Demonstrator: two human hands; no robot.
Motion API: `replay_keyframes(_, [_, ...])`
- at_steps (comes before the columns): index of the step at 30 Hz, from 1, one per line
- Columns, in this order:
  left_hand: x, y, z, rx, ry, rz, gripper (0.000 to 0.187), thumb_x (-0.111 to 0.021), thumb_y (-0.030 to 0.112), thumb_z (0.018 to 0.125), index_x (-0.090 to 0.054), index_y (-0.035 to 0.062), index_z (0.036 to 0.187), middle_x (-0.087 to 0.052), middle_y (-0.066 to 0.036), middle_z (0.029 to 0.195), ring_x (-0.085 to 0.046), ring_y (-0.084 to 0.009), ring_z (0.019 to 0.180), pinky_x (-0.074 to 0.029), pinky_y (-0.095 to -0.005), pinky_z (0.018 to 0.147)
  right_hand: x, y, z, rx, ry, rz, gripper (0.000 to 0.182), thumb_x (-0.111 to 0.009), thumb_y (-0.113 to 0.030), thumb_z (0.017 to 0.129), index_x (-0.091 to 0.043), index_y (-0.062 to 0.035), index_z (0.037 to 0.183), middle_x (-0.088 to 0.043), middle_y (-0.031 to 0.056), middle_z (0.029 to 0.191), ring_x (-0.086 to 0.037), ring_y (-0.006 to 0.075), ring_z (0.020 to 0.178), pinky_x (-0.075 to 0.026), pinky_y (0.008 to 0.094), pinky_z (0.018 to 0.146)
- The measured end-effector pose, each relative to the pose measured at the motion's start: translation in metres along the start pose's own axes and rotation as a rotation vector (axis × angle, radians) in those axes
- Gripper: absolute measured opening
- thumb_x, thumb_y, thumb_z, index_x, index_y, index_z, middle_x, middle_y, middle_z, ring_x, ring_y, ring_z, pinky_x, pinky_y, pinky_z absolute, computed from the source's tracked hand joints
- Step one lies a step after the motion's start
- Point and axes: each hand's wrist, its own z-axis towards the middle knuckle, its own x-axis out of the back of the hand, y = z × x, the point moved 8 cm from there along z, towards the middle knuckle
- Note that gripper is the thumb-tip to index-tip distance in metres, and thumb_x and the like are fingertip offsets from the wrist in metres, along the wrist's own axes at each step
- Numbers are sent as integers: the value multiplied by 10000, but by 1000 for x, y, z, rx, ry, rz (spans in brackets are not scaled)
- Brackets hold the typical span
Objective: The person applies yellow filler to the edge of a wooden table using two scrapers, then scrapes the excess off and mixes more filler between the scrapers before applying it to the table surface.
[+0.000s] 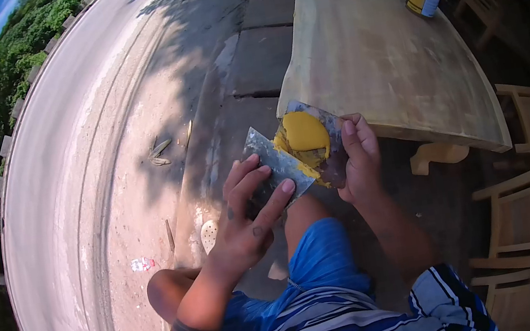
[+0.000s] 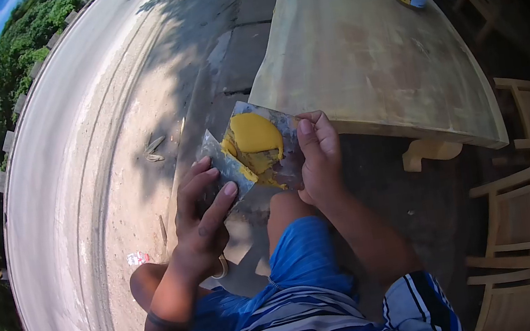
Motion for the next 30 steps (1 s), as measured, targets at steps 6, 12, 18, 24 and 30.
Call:
replay_keyframes(6, [-6,-27,-34,90,-85,76,706,-573,-141,588,-545,113,1246,-449,-185,1192,-458,-402,1171,-421,-485,959,10,17,-16,-12,-2,-58,218,-443,-225,983,-474,-24,1060,-586,97,1068,-580,137,966,-462,300,888])
replay_keyframes(12, [9,-82,-73,459,-124,64,569,-563,-122,736,-497,71,1268,-568,-183,1072,-583,-317,1027,-485,-393,878,26,20,-34,-58,137,-69,172,-471,-196,971,-499,-31,1012,-587,68,974,-546,98,917,-434,252,860])
replay_keyframes(18, [25,-106,-78,1026,345,-1150,475,-688,141,822,-438,-1,1199,-633,-92,995,-643,-177,874,-521,-280,806,23,34,-40,-305,-23,-47,169,-480,-202,967,-497,-39,1009,-592,49,928,-567,84,852,-470,241,790])
replay_keyframes(24, [-20,-91,-53,925,122,-1521,402,-686,203,839,-437,90,1134,-541,-27,829,-524,-92,568,-387,-220,469,-9,38,-58,-503,-181,-9,174,-483,-215,970,-487,-46,1010,-598,41,899,-580,77,826,-484,235,759])
replay_keyframes(30, [-39,-74,-24,646,-191,-1529,294,-684,39,810,-524,26,1056,-610,-51,954,-613,-113,862,-512,-241,744,-15,34,-68,-585,-168,85,157,-482,-198,969,-493,-45,1004,-601,30,892,-581,76,822,-479,228,753])
